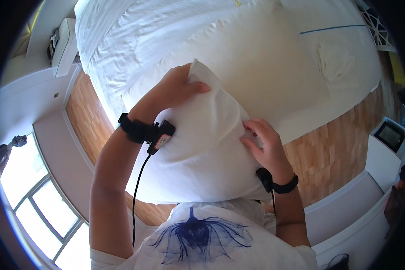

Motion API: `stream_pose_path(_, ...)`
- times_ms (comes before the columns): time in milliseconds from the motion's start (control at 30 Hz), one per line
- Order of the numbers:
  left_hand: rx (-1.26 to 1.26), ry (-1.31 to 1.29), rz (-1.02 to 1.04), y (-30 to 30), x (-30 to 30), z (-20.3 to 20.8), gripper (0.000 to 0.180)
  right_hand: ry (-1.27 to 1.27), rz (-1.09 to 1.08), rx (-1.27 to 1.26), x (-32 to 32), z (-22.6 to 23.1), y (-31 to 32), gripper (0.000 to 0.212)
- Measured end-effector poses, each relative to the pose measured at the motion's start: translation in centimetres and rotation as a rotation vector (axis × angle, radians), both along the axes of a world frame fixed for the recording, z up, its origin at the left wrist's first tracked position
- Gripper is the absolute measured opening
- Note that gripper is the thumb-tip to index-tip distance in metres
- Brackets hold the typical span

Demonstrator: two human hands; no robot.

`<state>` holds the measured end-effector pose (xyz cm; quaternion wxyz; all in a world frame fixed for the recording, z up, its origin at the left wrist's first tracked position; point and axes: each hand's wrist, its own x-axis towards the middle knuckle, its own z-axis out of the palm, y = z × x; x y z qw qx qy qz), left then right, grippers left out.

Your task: The person inserts a pillow into a white pillowcase on a bed. They align the corners, push the pillow inside, and smooth the case to fit snugly. The pillow is then placed on the bed.

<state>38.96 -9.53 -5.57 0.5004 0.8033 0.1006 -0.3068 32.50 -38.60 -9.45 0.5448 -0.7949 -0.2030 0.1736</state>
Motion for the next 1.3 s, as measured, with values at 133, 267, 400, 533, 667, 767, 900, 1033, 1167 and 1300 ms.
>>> stream_pose_path(133,0.064,-0.123,0.191,-0.6,-1.6,0.9,0.028,-0.262,0.035,-0.02,0.1,-0.7,1.1,0.024)
stream_pose_path(267,-0.054,-0.33,0.373,0.6,-3.3,2.4,0.022,-0.252,-0.005,0.035,0.5,1.5,1.1,0.018)
stream_pose_path(400,-0.181,-0.398,0.452,1.8,-4.2,4.1,0.022,-0.238,0.014,0.024,0.3,4.2,-0.1,0.017)
stream_pose_path(533,-0.098,-0.234,0.454,1.6,-3.0,2.1,0.026,-0.224,0.027,-0.024,0.0,2.5,-0.6,0.016)
stream_pose_path(667,0.514,-0.475,0.195,1.6,-2.3,0.6,0.057,-0.211,-0.001,-0.135,-1.0,0.4,-0.9,0.027)
stream_pose_path(767,0.608,-0.73,0.002,-0.7,-5.2,4.5,0.069,-0.172,-0.075,-0.226,-3.8,1.6,-2.2,0.047)
stream_pose_path(900,0.788,-0.563,-0.314,-5.1,-13.9,6.4,0.074,-0.21,0.086,-0.31,-8.5,2.7,-2.7,0.069)
stream_pose_path(1033,0.851,-0.484,-0.361,-8.6,-21.8,1.7,0.077,-0.146,0.029,-0.411,-11.2,-2.9,-4.1,0.07)
stream_pose_path(1167,0.922,-0.604,-0.323,-8.0,-20.7,-3.5,0.079,0.185,-0.156,-0.415,-12.1,-8.5,-7.6,0.063)
stream_pose_path(1300,0.91,-0.582,-0.247,-5.7,-16.5,-3.9,0.089,0.46,-0.18,-0.345,-11.0,-4.8,-9.3,0.048)
